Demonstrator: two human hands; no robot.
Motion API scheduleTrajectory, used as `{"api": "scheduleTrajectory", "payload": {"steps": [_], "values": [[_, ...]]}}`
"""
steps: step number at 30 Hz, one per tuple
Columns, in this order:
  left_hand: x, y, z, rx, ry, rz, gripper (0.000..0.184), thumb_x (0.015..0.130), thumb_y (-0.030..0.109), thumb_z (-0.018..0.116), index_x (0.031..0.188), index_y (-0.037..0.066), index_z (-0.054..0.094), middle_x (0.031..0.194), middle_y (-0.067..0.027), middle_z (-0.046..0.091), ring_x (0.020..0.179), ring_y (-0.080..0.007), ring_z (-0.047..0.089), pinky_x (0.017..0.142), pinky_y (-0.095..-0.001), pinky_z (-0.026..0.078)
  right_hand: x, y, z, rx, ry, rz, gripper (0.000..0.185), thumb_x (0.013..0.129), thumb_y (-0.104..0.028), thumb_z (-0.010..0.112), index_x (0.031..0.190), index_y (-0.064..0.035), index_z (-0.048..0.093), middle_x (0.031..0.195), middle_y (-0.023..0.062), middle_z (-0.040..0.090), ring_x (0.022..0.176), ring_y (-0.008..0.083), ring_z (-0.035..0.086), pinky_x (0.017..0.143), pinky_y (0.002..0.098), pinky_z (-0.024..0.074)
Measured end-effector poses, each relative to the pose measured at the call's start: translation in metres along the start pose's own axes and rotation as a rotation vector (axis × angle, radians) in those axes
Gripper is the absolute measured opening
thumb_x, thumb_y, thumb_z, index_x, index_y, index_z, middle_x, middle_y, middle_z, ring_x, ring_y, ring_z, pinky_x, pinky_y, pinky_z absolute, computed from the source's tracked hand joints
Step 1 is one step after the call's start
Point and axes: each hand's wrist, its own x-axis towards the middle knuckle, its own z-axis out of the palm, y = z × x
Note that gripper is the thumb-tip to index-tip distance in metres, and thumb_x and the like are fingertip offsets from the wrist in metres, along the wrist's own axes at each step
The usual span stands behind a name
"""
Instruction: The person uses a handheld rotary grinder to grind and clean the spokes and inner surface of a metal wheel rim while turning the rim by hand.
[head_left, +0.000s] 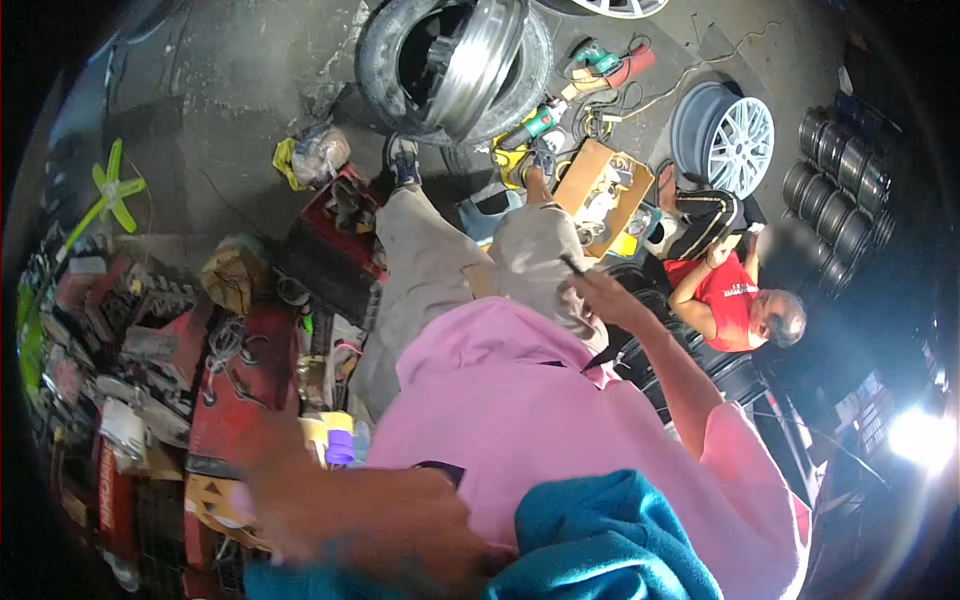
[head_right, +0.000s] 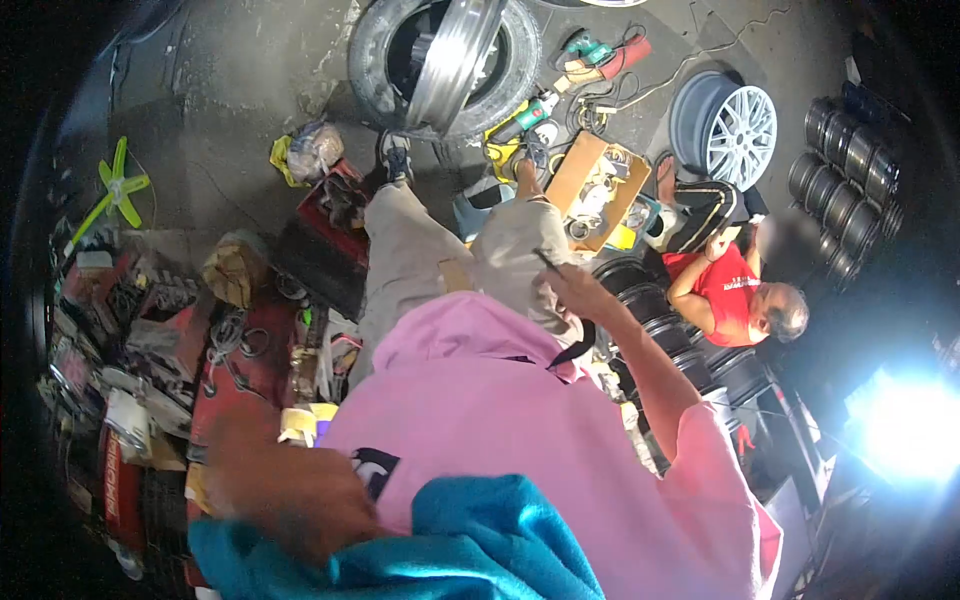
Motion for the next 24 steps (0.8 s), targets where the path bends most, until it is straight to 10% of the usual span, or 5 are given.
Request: {"api": "scheduleTrajectory", "payload": {"steps": [7,11,14,20,24], "values": [[0.075,0.048,0.022,0.178,-0.177,-0.311,0.089,0.081,0.050,0.073,0.147,0.001,0.042,0.159,-0.0138,0.037,0.153,-0.0353,0.019,0.124,-0.0379,0.021,-0.103,0.076,-0.073,-0.532,0.235,-0.079,0.035,0.104,-0.033,0.055,0.116,-0.0003,0.051,0.086,0.0295,0.068,0.090,0.0517,0.064,0.075,0.0570,0.0509],[0.112,0.056,0.031,0.261,-0.039,-0.066,0.068,0.082,0.044,0.069,0.132,0.000,0.054,0.139,-0.0159,0.051,0.126,-0.0318,0.039,0.099,-0.0355,0.032,-0.144,0.109,-0.070,-0.317,-0.132,0.328,0.027,0.105,-0.026,0.051,0.120,-0.0040,0.053,0.079,0.0296,0.066,0.082,0.0421,0.071,0.073,0.0527,0.0531],[0.120,0.055,0.033,0.338,0.237,0.376,0.042,0.083,0.032,0.062,0.107,-0.001,0.073,0.108,-0.0190,0.072,0.084,-0.0265,0.069,0.060,-0.0322,0.050,-0.147,0.179,-0.048,-0.478,-0.113,-0.130,0.021,0.100,-0.020,0.054,0.112,-0.0053,0.064,0.086,0.0246,0.069,0.079,0.0414,0.071,0.073,0.0513,0.0559],[0.142,0.078,0.053,0.750,0.147,0.072,0.042,0.074,0.029,0.065,0.101,-0.001,0.073,0.105,-0.0195,0.073,0.079,-0.0252,0.069,0.056,-0.0314,0.049,-0.113,0.187,-0.010,-0.798,0.185,-0.136,0.025,0.086,-0.013,0.063,0.108,-0.0053,0.072,0.108,0.0215,0.064,0.095,0.0376,0.070,0.079,0.0485,0.0553],[0.153,0.058,0.053,0.793,0.363,0.213,0.034,0.064,0.021,0.070,0.091,0.001,0.071,0.098,-0.0169,0.071,0.084,-0.0254,0.068,0.056,-0.0311,0.047,-0.100,0.161,-0.014,-0.261,0.607,-0.349,0.023,0.079,0.000,0.065,0.100,0.0012,0.074,0.094,0.0207,0.069,0.087,0.0412,0.069,0.075,0.0438,0.0550]]}}
